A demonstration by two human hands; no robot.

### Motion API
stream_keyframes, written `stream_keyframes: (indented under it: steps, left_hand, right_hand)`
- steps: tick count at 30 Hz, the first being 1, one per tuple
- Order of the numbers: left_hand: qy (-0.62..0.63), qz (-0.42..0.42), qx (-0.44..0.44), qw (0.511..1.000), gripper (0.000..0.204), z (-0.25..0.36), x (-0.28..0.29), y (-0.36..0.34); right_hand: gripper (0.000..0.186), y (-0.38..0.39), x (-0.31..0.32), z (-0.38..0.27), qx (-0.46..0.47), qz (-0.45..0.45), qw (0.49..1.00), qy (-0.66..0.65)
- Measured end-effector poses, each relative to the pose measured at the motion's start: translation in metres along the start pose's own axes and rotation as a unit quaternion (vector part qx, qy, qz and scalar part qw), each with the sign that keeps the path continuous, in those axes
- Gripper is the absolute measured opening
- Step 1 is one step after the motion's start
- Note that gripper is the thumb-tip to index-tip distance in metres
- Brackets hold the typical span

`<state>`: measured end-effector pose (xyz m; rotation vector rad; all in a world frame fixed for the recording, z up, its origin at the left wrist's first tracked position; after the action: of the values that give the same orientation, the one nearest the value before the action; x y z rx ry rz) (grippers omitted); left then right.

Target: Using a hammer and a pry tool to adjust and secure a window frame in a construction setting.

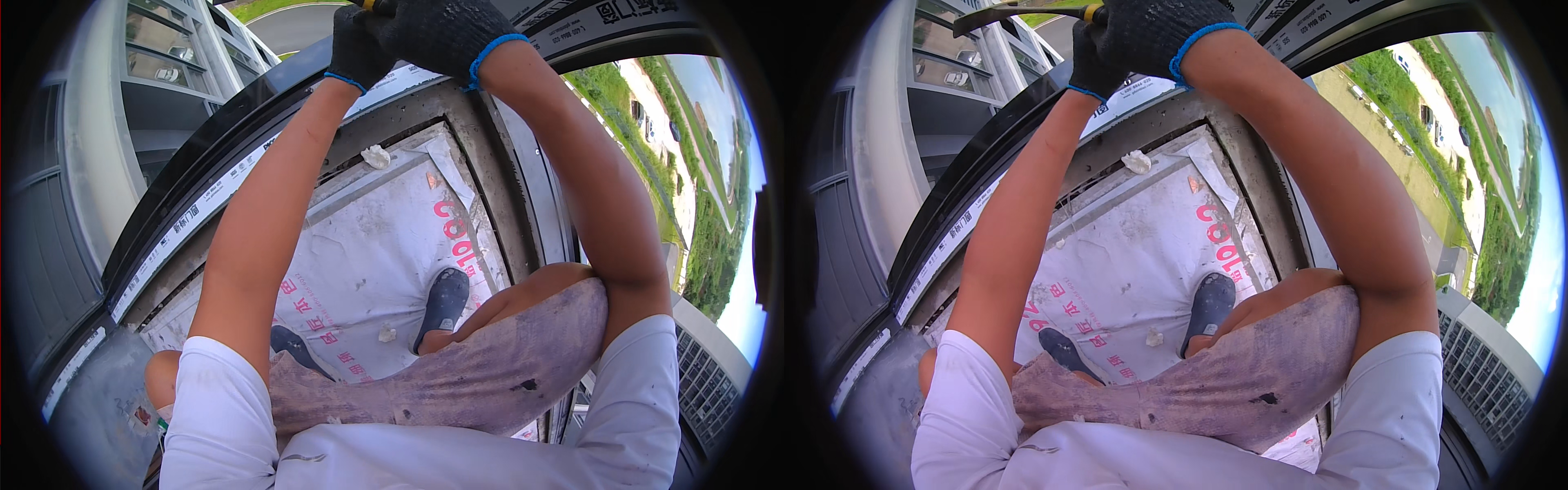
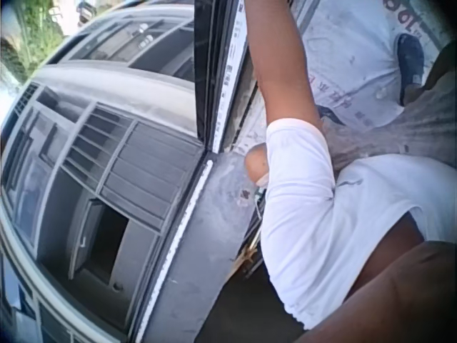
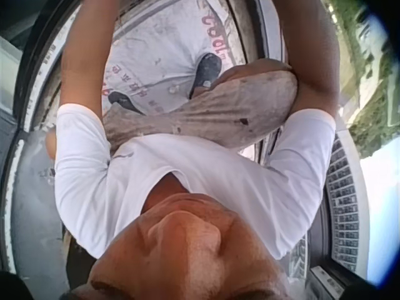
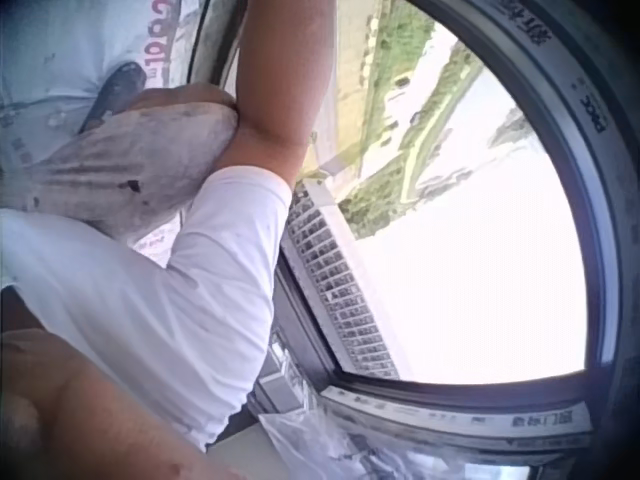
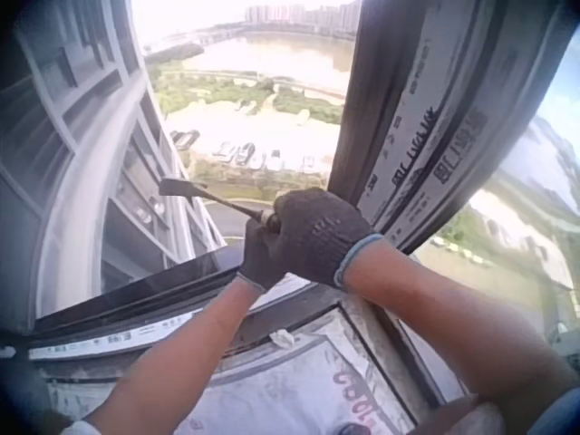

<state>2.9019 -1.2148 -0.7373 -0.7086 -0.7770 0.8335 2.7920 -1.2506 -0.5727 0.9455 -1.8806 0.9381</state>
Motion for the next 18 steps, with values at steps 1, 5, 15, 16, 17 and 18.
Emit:
stream_keyframes:
  steps: [1, 5, 15, 16, 17, 18]
  left_hand:
    - [-0.03, -0.1, -0.118, 0.988, 0.022, -0.003, -0.006, 0.003]
    - [0.406, -0.257, 0.453, 0.751, 0.016, -0.007, -0.035, 0.0]
    - [0.249, -0.231, 0.209, 0.917, 0.016, 0.024, -0.041, -0.019]
    - [0.285, -0.301, 0.286, 0.864, 0.014, 0.02, -0.05, -0.017]
    - [0.319, -0.367, 0.355, 0.799, 0.012, 0.021, -0.06, -0.014]
    - [0.318, -0.334, 0.368, 0.808, 0.011, 0.023, -0.056, -0.016]
  right_hand:
    - [0.037, -0.001, 0.002, -0.003, 0.01, -0.019, 1.0, 0.018]
    - [0.046, 0.006, 0.016, 0.016, -0.109, -0.026, 0.992, -0.06]
    - [0.034, 0.021, 0.048, -0.001, -0.166, 0.012, 0.95, -0.264]
    - [0.034, 0.02, 0.044, -0.002, -0.16, 0.01, 0.951, -0.265]
    - [0.035, 0.018, 0.038, 0.001, -0.133, 0.018, 0.955, -0.265]
    - [0.036, 0.015, 0.035, -0.003, -0.108, 0.023, 0.956, -0.27]
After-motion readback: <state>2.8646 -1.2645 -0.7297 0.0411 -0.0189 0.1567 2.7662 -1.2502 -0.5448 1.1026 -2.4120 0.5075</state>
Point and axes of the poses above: each hand's wrist, its own y-axis away from the middle knuckle, its own x-axis out of the back of the hand, z = x × y, the point moved 7 cm from there along -y, towards the middle knuckle, and after that the axes turned 12 degrees about z, right-handed, at the moved point
